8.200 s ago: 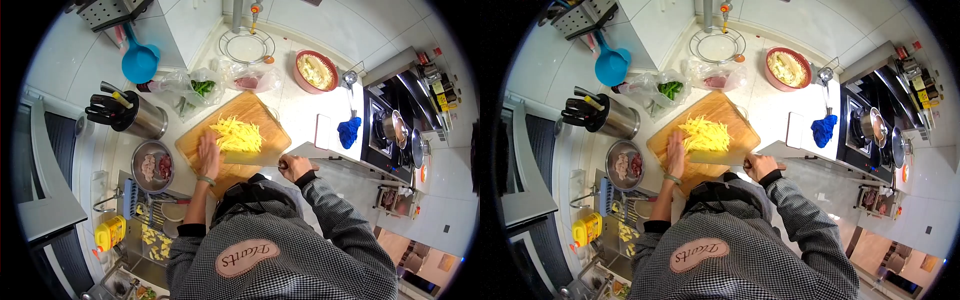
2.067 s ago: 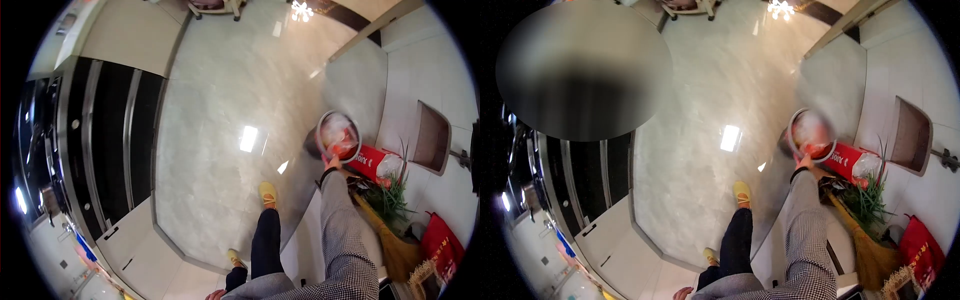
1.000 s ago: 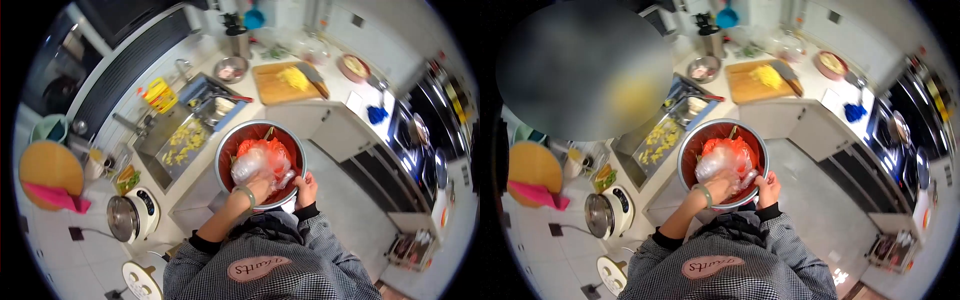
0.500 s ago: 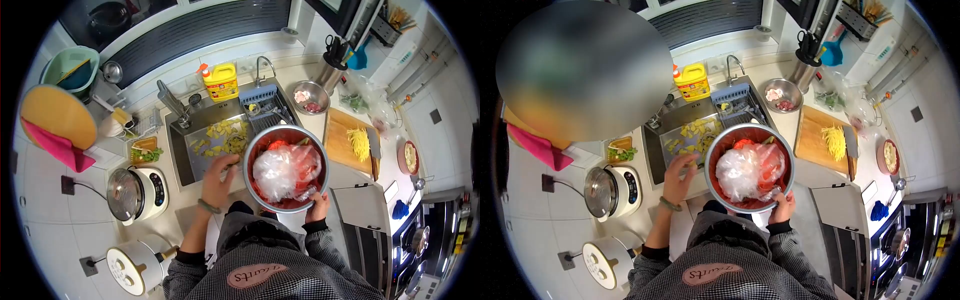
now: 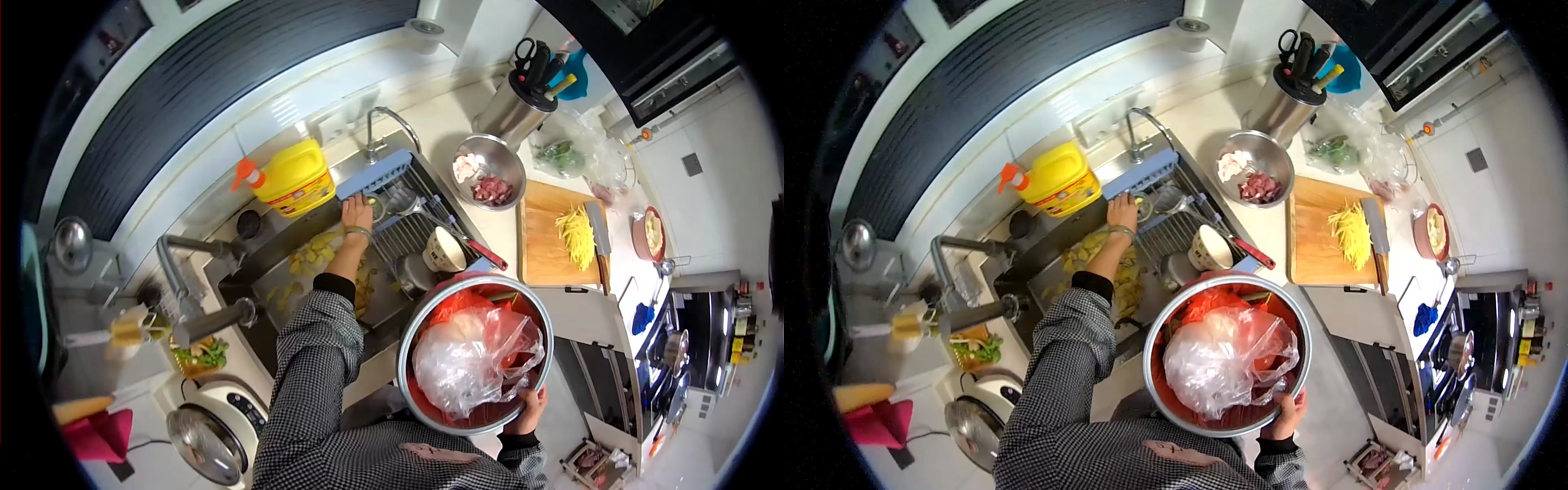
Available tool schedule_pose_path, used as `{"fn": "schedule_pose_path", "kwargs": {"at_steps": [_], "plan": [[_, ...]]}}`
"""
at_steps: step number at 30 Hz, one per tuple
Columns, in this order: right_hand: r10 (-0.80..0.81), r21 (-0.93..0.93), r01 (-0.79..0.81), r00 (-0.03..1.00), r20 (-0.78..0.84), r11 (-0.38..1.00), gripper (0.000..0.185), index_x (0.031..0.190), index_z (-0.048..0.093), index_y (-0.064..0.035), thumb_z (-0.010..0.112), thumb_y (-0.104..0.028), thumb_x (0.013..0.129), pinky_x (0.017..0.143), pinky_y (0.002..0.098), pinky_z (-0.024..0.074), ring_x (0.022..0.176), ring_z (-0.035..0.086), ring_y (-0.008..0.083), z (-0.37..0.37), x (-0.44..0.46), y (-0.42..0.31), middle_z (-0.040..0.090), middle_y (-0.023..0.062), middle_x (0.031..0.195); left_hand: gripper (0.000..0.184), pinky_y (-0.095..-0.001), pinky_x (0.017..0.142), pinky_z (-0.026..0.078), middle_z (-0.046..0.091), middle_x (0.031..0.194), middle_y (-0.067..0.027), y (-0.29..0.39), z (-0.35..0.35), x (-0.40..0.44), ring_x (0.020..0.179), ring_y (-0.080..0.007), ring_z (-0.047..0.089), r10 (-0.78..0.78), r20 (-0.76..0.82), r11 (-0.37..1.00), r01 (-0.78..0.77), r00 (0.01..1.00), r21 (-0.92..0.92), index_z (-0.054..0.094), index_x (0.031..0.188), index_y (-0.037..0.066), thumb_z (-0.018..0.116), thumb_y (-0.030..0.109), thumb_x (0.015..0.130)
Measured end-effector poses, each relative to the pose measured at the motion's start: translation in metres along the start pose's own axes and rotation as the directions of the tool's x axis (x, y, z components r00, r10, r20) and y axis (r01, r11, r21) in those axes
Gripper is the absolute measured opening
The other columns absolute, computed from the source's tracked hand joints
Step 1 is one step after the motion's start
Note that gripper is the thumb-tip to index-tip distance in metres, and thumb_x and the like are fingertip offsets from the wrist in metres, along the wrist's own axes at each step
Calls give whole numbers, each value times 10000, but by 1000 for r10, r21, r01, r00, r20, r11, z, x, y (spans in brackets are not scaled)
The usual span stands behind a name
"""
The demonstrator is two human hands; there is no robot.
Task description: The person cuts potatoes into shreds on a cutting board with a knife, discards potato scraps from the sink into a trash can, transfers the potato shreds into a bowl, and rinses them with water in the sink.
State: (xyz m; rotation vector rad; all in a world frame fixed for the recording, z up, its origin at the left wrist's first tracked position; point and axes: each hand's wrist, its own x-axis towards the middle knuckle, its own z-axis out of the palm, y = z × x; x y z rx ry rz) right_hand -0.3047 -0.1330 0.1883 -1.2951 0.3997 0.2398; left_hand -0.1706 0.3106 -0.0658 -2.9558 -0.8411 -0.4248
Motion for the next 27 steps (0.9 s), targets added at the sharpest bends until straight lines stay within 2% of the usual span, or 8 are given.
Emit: {"fn": "schedule_pose_path", "kwargs": {"at_steps": [6, 8, 10, 14, 17, 22, 24, 27], "plan": [[-42, -100, 40, 999, -22, 994, 394, 1107, 511, 41, 495, -89, 735, 779, 303, 481, 863, 588, 190, 0, 0, 3, 602, 93, 996, 244, -387, 826, 451, 581, 1017, -143, 0, -30, -3, 948, -307, 562, 38, 57, 981, -26, 998, -192, 617, 1002, 9, 575, -47, 769], [-56, -68, 53, 997, -48, 996, 390, 1101, 515, 42, 500, -89, 733, 784, 302, 479, 861, 587, 187, 3, 0, 4, 598, 89, 990, 208, -366, 772, 469, 573, 988, -134, 9, -87, -9, 875, -300, 574, -202, -135, 642, 27, 970, -767, 609, 1012, 4, 587, -18, 807], [-19, -30, 18, 1000, -13, 999, 456, 1153, 506, 60, 505, -39, 707, 852, 326, 464, 936, 584, 212, -3, 1, 7, 593, 112, 1064, 205, -377, 781, 486, 573, 1034, -132, 24, -188, -35, 916, -286, 583, -224, -264, 542, -105, 938, -834, 594, 1056, 20, 590, 71, 858], [-27, -82, 26, 999, -18, 996, 417, 1128, 504, 52, 510, -68, 728, 822, 333, 476, 900, 585, 216, -3, 1, 4, 586, 105, 1040, 368, -346, 826, 474, 565, 1125, -119, 44, -321, -102, 957, -255, 583, 296, -350, 261, -428, 889, -865, 586, 1150, 59, 681, 132, 801], [-25, -69, 26, 1000, 15, 997, 400, 1125, 506, 46, 505, -66, 740, 789, 320, 485, 870, 585, 201, 5, 0, -1, 583, 98, 1023, 549, -368, 904, 431, 544, 1181, -114, 45, -358, -122, 1060, -260, 541, 343, -198, 315, -311, 918, -897, 567, 1228, 40, 749, 203, 737], [-83, -121, 82, 997, 1, 989, 337, 1073, 517, 30, 499, -94, 760, 764, 312, 478, 834, 571, 180, 7, -1, 1, 574, 77, 979, 376, -394, 965, 391, 521, 1246, -138, -45, -203, -185, 1143, -310, 491, -327, 225, 316, 331, 918, -889, 553, 1217, 19, 535, 235, 910], [-70, -143, 64, 997, -37, 988, 321, 1057, 519, 27, 497, -101, 763, 761, 308, 476, 813, 565, 174, 1, -2, 3, 575, 69, 955, 427, -434, 1026, 322, 451, 1341, -148, -130, -38, -256, 1230, -334, 414, -559, 83, 552, 445, 825, -705, 473, 1308, 37, 458, 276, 953], [-53, -169, 40, 996, -71, 985, 360, 1054, 524, 26, 522, -127, 728, 742, 295, 477, 801, 575, 173, 2, -4, 1, 582, 66, 929, 502, -438, 1045, 299, 426, 1352, -185, -199, 73, -311, 1252, -354, 386, -795, 39, 551, 747, 606, -373, 414, 1331, 14, 526, 230, 893]]}}
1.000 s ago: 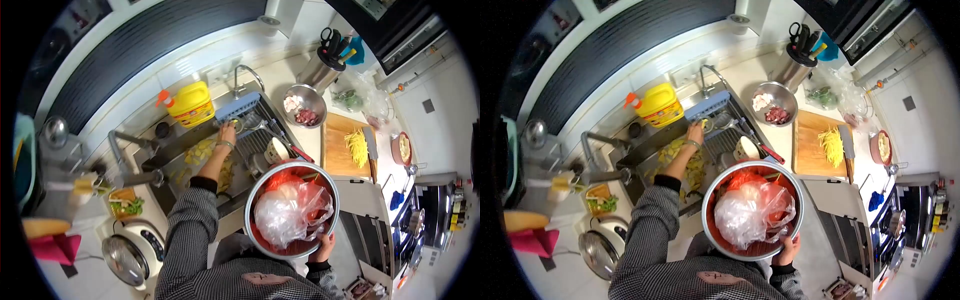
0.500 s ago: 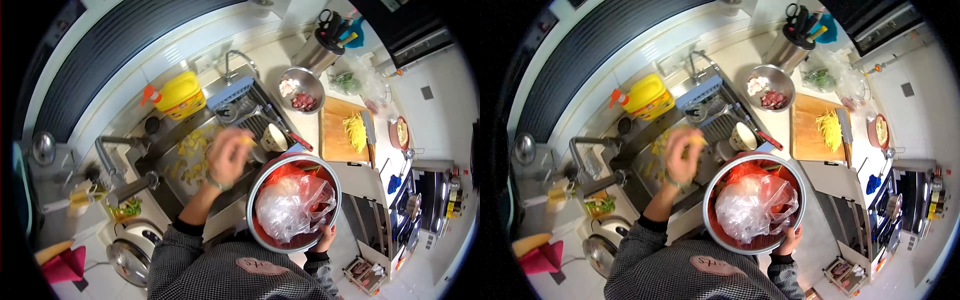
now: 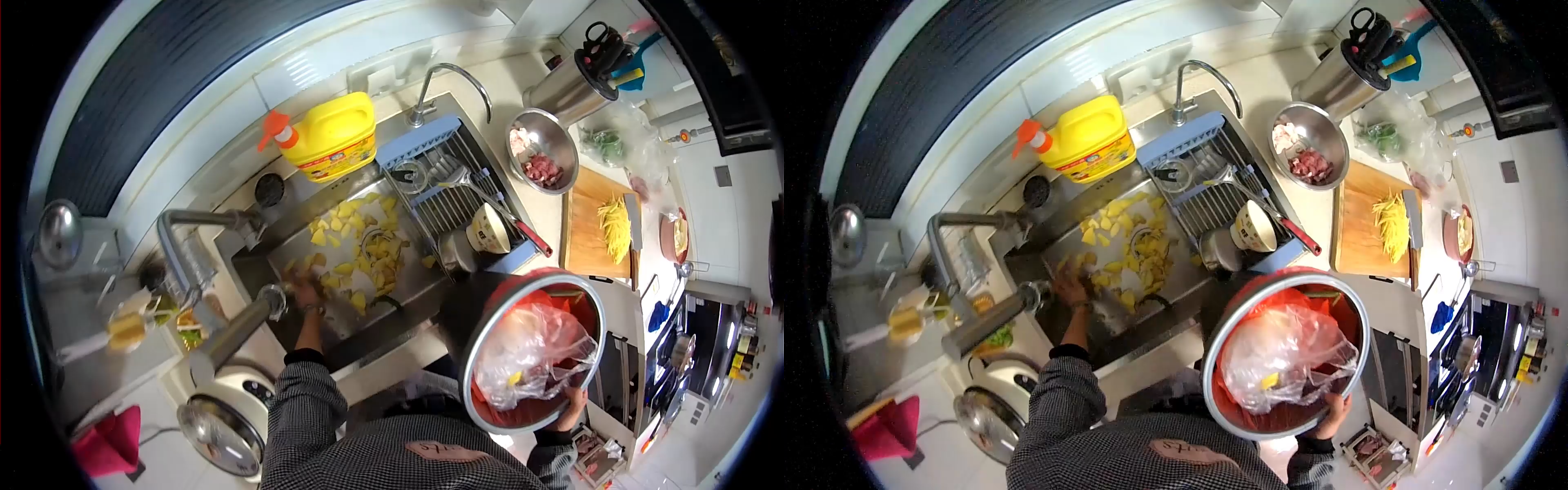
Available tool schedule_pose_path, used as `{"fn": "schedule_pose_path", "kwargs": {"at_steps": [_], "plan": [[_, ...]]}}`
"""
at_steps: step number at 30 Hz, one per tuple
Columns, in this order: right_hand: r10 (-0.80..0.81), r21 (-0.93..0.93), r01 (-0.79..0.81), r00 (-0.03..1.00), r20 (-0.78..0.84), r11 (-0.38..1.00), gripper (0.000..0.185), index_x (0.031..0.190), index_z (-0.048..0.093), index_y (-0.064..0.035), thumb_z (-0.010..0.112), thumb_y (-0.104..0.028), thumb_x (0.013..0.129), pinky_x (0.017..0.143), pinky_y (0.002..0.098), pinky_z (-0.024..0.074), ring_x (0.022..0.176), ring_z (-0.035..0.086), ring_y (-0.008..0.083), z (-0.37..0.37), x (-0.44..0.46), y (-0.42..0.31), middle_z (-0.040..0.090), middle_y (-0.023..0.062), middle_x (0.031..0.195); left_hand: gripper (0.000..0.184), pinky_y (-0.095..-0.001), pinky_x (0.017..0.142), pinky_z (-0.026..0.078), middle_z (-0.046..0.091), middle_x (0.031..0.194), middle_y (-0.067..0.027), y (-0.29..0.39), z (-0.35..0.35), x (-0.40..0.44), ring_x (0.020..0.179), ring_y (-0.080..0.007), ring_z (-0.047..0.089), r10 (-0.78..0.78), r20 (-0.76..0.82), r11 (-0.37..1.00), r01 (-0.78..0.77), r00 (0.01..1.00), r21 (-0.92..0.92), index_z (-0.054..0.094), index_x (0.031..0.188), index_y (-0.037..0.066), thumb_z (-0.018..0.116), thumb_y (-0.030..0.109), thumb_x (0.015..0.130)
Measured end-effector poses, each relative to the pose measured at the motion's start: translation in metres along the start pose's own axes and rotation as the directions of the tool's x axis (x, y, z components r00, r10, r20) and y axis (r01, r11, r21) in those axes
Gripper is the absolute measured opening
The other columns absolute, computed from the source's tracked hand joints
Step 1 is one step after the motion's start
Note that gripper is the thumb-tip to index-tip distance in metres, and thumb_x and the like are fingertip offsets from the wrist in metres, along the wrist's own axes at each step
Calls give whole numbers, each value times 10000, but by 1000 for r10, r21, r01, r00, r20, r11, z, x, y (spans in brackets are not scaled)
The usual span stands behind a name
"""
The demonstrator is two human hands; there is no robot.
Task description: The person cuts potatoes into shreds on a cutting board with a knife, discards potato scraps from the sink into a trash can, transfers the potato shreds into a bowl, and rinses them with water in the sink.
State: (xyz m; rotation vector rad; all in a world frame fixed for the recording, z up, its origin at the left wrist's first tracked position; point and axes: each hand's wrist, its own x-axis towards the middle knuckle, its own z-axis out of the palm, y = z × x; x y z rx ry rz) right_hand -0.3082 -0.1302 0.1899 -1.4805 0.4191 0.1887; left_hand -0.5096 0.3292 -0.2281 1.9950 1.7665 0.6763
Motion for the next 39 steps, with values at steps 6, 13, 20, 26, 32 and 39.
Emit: {"fn": "schedule_pose_path", "kwargs": {"at_steps": [6, 13, 20, 26, 32, 39], "plan": [[-88, -254, 45, 983, -159, 966, 336, 1015, 525, -4, 535, -198, 741, 771, 289, 449, 815, 534, 160, -37, 3, 17, 542, 46, 906, 571, -456, 1059, 269, 386, 1371, -215, 86, 53, 12, 1278, -390, 340, 384, 140, 896, -332, 913, -296, 385, 1339, -15, 576, 238, 863], [-96, -285, 37, 976, -196, 958, 345, 1039, 522, -11, 525, -224, 768, 809, 300, 442, 863, 536, 163, -54, 0, 20, 546, 47, 926, 530, -516, 1022, 217, 445, 1286, -131, 170, 83, 28, 1211, -337, 360, 347, 249, 918, -272, 904, -289, 504, 1269, 165, 664, 377, 811], [-401, -580, 257, 906, -134, 773, 220, 869, 536, -1, 489, -210, 820, 905, 312, 362, 934, 484, 179, -91, -1, 45, 486, 59, 962, 594, -483, 1047, 182, 422, 1325, -96, 228, 127, 23, 1255, -315, 325, 718, 311, 675, -731, 622, -96, 566, 1190, 154, 659, 532, 741], [-252, -444, 128, 939, -233, 887, 247, 758, 522, -15, 505, -252, 826, 906, 293, 327, 915, 457, 161, -77, -4, 31, 457, 42, 937, 624, -547, 1053, 174, 334, 1407, -126, 161, 80, -36, 1294, -364, 285, 688, 698, 569, -746, 200, -347, 552, 1219, 169, 687, 512, 716], [-174, -325, 82, 949, -262, 942, 270, 766, 526, -76, 484, -331, 845, 806, 288, 357, 795, 450, 148, -54, 3, 24, 484, -11, 807, 751, -589, 1035, 147, 283, 1425, -150, 140, 30, -16, 1336, -388, 190, 435, 409, 876, -482, 802, 12, 504, 1294, 213, 717, 550, 658], [-19, -168, -15, 979, -201, 986, 272, 946, 570, -2, 506, -216, 792, 894, 308, 373, 925, 486, 172, -69, 5, 20, 516, 60, 969, 825, -506, 1019, 163, 349, 1400, -117, 150, 31, -81, 1289, -345, 269, 511, 699, 757, -647, 500, -89, 488, 1312, 307, 709, 643, 591]]}}
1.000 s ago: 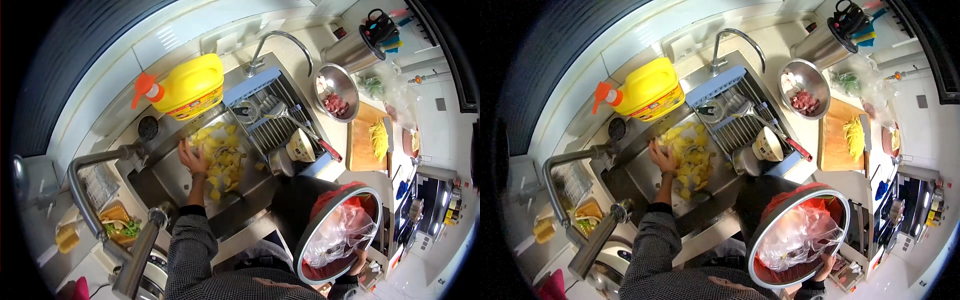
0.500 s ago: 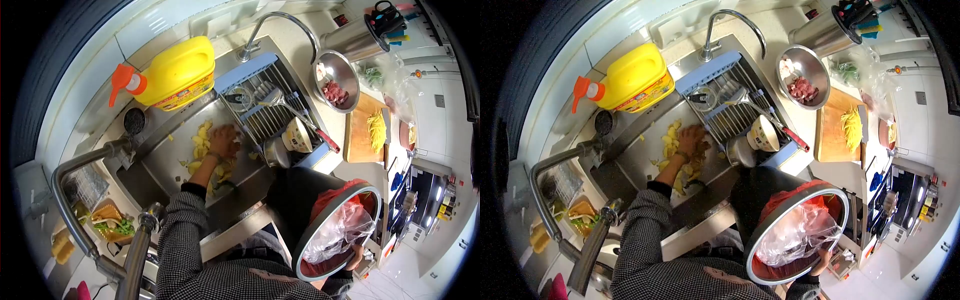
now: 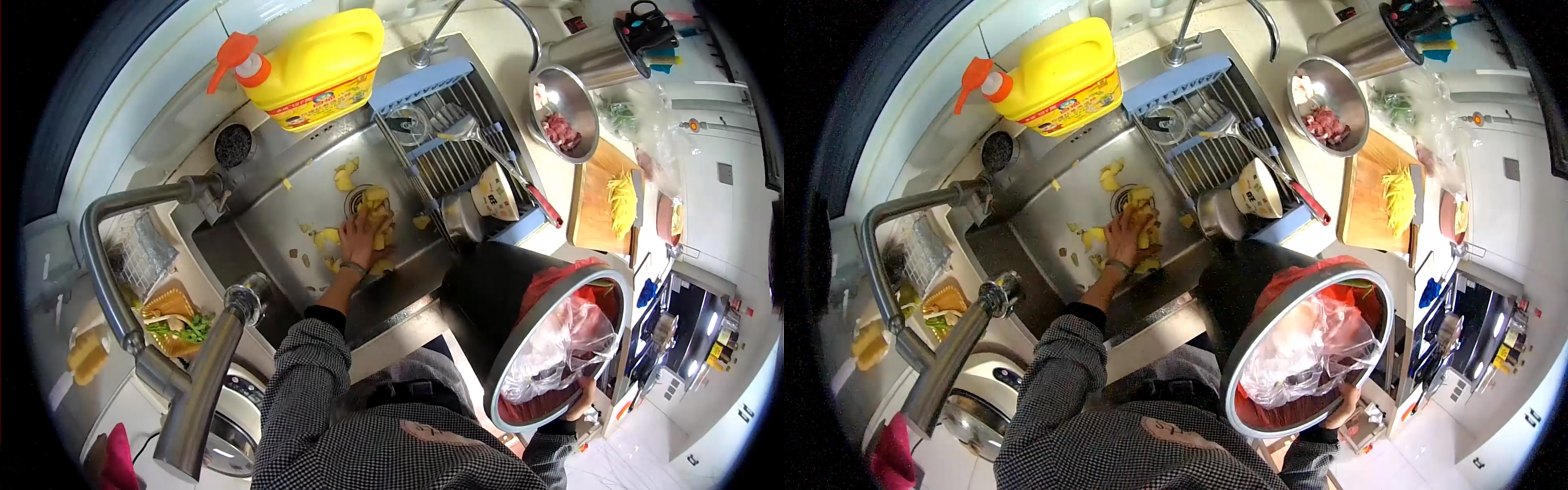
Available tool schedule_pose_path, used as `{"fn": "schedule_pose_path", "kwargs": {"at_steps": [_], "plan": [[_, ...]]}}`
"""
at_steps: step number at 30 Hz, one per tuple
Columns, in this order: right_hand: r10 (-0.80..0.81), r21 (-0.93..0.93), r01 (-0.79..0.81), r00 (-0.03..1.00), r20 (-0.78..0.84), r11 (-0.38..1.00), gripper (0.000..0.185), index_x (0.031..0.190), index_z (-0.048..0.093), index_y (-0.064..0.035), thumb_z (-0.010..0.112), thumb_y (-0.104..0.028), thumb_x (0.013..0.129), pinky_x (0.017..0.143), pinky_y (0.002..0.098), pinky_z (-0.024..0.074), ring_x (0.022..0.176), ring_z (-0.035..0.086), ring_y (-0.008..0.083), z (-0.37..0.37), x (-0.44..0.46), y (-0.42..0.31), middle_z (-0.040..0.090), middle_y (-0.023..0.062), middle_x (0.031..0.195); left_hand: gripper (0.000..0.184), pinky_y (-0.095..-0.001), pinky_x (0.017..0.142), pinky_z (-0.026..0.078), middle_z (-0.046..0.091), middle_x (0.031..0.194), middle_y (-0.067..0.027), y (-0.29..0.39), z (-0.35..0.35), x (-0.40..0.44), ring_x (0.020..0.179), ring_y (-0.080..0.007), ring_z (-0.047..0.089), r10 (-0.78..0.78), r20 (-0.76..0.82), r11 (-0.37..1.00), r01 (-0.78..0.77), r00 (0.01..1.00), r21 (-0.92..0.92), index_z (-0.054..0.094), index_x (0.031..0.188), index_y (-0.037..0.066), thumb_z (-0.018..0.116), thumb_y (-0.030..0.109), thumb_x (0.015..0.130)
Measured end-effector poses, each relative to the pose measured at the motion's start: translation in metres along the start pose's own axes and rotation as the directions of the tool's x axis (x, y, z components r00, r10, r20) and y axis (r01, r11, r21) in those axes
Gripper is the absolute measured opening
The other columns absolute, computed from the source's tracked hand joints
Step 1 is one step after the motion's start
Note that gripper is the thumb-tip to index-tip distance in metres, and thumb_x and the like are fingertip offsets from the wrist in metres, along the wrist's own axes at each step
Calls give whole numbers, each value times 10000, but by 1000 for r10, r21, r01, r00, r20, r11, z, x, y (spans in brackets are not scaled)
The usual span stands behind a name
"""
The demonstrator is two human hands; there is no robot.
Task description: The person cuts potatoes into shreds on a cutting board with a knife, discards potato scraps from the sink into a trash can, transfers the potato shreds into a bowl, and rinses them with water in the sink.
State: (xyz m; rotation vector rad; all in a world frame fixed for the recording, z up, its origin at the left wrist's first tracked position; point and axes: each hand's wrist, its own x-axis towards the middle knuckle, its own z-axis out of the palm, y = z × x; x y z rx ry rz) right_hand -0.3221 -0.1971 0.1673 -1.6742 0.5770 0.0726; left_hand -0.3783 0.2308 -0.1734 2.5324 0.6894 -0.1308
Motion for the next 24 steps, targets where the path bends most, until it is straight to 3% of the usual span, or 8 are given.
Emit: {"fn": "schedule_pose_path", "kwargs": {"at_steps": [2, 5, 8, 11, 13, 18, 22, 24], "plan": [[-22, -99, 12, 995, -100, 995, 355, 1036, 560, 17, 507, -217, 774, 919, 311, 369, 963, 492, 185, -2, 6, 3, 529, 77, 1019, 714, -495, 996, 269, 383, 1376, -123, -14, 23, -1, 1241, -349, 325, 30, 61, 986, -40, 998, 161, 489, 1303, 301, 708, 542, 667], [-48, 9, 48, 994, 98, 999, 387, 1060, 548, 17, 516, -218, 754, 904, 314, 385, 949, 504, 193, -1, 13, 8, 538, 76, 1018, 594, -455, 914, 415, 398, 1362, -134, -38, 53, 15, 1175, -358, 414, 144, 28, 947, -146, 989, 286, 490, 1291, 266, 696, 351, 740], [17, 163, -39, 991, 135, 986, 423, 1085, 541, 16, 534, -218, 733, 826, 315, 438, 868, 540, 197, 37, -4, -9, 558, 78, 983, 563, -412, 824, 497, 419, 1336, -155, -26, 1, 29, 1068, -349, 511, 26, 303, 993, -58, 953, 99, 486, 1275, 223, 666, 131, 750], [-67, 99, 53, 988, 141, 994, 426, 1094, 535, 14, 543, -205, 728, 781, 312, 459, 847, 557, 189, 51, -10, -19, 567, 73, 978, 590, -399, 837, 494, 460, 1295, -161, -26, -30, 9, 1040, -326, 549, 40, 81, 998, -36, 996, -57, 482, 1268, 179, 659, 22, 727], [-88, 109, 69, 980, 180, 992, 401, 1089, 532, 15, 524, -177, 737, 791, 306, 454, 860, 558, 179, 64, -16, -28, 570, 66, 971, 523, -374, 807, 499, 540, 1180, -155, -13, -60, -15, 976, -303, 585, 105, -308, 960, -177, 946, -215, 539, 1199, 130, 654, -34, 716], [-59, 123, 34, 977, 205, 992, 354, 1057, 526, 24, 509, -91, 722, 710, 263, 453, 775, 548, 152, 52, -4, -17, 570, 57, 932, 340, -366, 782, 503, 652, 984, -109, 117, -246, -71, 873, -296, 615, 97, -550, 855, -352, 829, -380, 606, 1086, 51, 662, 20, 752], [-102, 299, 24, 964, 246, 954, 352, 1094, 528, 30, 495, -17, 748, 748, 282, 471, 792, 565, 163, 65, -9, -23, 586, 65, 932, 377, -318, 733, 536, 602, 957, -92, 218, -354, -97, 822, -232, 614, 476, -512, 653, -677, 715, -338, 621, 1095, 81, 668, -18, 735], [-104, 310, 4, 946, 307, 951, 336, 1074, 541, 27, 490, -2, 743, 757, 276, 469, 787, 563, 153, 57, -2, -16, 592, 59, 924, 487, -334, 748, 565, 552, 1034, -76, 260, -351, -103, 841, -234, 602, 612, -338, 577, -695, 715, -428, 574, 1178, 96, 660, -34, 717]]}}
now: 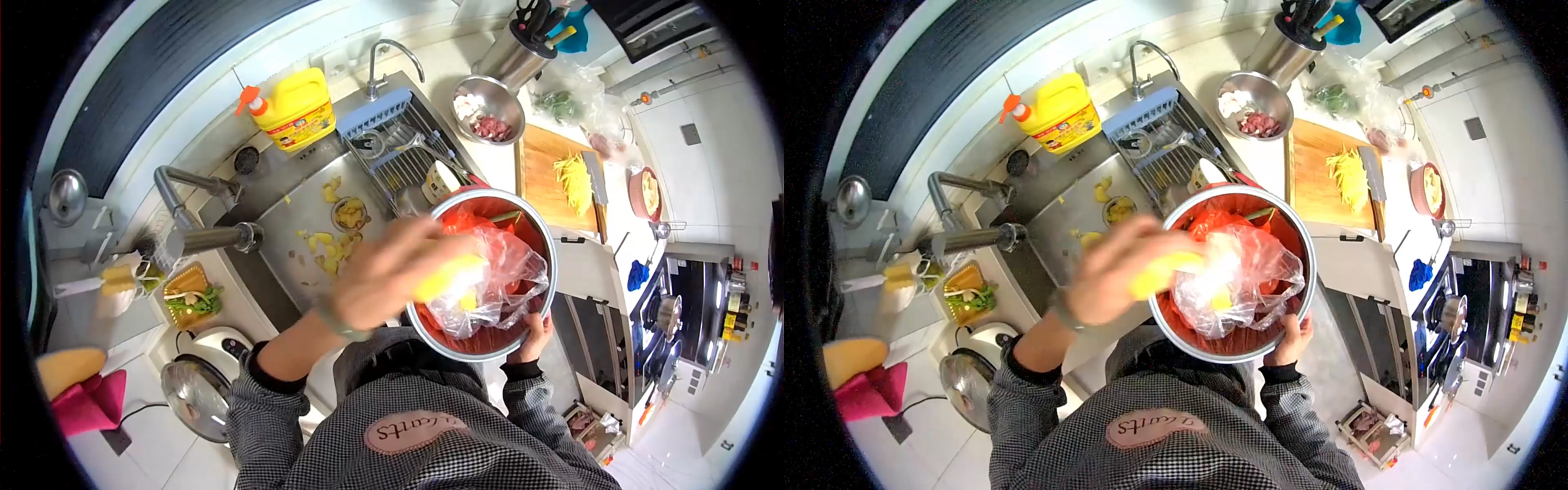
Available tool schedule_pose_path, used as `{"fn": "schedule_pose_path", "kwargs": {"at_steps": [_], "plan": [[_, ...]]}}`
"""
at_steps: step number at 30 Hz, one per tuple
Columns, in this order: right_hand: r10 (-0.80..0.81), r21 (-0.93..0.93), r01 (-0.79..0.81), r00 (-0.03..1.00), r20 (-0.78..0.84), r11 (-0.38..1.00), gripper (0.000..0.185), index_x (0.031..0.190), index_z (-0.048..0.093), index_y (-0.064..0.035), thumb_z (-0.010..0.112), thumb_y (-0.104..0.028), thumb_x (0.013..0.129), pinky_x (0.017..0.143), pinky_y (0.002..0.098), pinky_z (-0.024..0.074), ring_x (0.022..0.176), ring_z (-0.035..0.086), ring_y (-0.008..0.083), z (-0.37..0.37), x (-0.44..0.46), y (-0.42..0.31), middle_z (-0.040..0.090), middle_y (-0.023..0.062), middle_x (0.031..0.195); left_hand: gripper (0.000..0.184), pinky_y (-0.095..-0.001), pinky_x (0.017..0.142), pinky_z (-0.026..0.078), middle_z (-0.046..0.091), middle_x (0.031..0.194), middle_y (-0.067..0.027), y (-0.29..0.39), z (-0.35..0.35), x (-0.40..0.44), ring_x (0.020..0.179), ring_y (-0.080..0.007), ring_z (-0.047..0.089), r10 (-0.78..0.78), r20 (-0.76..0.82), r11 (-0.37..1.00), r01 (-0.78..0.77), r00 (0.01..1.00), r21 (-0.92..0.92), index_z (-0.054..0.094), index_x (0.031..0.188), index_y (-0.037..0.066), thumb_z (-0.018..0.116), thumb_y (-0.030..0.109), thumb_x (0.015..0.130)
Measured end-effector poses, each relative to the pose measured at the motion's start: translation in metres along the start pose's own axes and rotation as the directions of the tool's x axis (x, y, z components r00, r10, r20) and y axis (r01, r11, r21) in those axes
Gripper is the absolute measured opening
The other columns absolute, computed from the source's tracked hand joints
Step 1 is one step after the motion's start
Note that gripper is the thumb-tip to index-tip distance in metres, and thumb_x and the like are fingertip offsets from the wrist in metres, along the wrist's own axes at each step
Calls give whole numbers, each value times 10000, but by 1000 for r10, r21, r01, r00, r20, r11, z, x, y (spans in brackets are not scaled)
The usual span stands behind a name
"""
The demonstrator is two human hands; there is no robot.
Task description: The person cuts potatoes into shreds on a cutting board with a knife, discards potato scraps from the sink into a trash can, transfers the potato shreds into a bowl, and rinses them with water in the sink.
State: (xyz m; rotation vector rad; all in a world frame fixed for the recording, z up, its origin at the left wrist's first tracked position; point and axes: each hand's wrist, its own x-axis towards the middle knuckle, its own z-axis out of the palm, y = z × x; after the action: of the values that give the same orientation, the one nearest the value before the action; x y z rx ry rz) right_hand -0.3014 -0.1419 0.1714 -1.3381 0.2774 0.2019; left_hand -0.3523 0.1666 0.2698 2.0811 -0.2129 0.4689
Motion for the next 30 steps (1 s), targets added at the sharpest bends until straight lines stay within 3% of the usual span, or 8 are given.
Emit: {"fn": "schedule_pose_path", "kwargs": {"at_steps": [6, 8, 14, 20, 24, 25, 27, 30], "plan": [[9, -38, -8, 1000, 20, 999, 345, 1080, 543, 29, 496, -14, 741, 785, 273, 462, 812, 566, 151, 0, 1, 0, 598, 58, 950, 714, -522, 1135, 100, 314, 1438, -180, -1, 101, 1, 1364, -377, 204, -349, 469, 774, -33, 812, 633, 412, 1375, 203, 686, 384, 741], [-15, -6, 15, 998, 56, 1000, 374, 1106, 537, 33, 499, -21, 738, 821, 282, 456, 868, 574, 164, -3, 4, 2, 603, 75, 1008, 727, -488, 1147, 10, 200, 1507, -147, -4, 97, -4, 1396, -358, 129, -257, 420, 880, 31, 870, 474, 409, 1378, 220, 666, 460, 742], [-6, -45, 7, 1000, 24, 999, 389, 1133, 519, 41, 501, -53, 756, 843, 317, 465, 924, 581, 199, 2, -1, -2, 589, 111, 1072, 156, -312, 796, 490, 636, 1057, -72, -43, 12, -49, 961, -184, 609, -256, -346, 953, 296, 903, 66, 668, 1013, 101, 567, 116, 895], [11, -128, -7, 1000, 29, 992, 368, 1103, 513, 36, 524, -69, 751, 801, 310, 466, 870, 578, 191, -12, 0, -3, 584, 91, 1024, 396, -382, 939, 397, 518, 1208, -190, -331, 54, -282, 1121, -311, 503, -589, -716, 600, 796, 373, -78, 472, 1281, 45, 502, 213, 924], [-18, -265, -6, 996, -90, 964, 334, 1067, 518, 5, 585, -180, 796, 722, 255, 418, 751, 511, 114, -36, -3, 4, 533, 11, 861, 637, -474, 1026, 298, 259, 1447, -252, -401, 99, -328, 1292, -393, 324, -706, -687, -3, 971, -171, -239, 283, 1409, 15, 496, 349, 910], [-42, -308, -6, 988, -151, 951, 329, 1049, 519, -7, 589, -208, 799, 712, 242, 395, 732, 486, 101, -34, -5, 4, 510, -4, 830, 637, -474, 1026, 298, 259, 1447, -252, -411, 112, -318, 1292, -393, 324, -717, -677, -2, 971, -167, -237, 283, 1409, 15, 496, 349, 910], [-61, -347, -22, 972, -226, 937, 299, 996, 523, -33, 589, -249, 799, 733, 240, 375, 730, 460, 97, -31, -10, 0, 487, -11, 812, 701, -489, 1049, 248, 213, 1459, -265, -424, 132, -307, 1292, -427, 287, -523, -657, 644, 757, 543, 113, 238, 1431, 31, 543, 349, 885], [-67, -304, -51, 928, -366, 951, 259, 946, 526, -44, 569, -254, 800, 796, 261, 380, 784, 453, 119, -31, -16, 3, 474, 11, 876, 656, -465, 1057, 231, 301, 1401, -244, -444, 101, -245, 1274, -410, 300, -368, -790, 546, 801, 491, 244, 296, 1410, 74, 577, 313, 867]]}}
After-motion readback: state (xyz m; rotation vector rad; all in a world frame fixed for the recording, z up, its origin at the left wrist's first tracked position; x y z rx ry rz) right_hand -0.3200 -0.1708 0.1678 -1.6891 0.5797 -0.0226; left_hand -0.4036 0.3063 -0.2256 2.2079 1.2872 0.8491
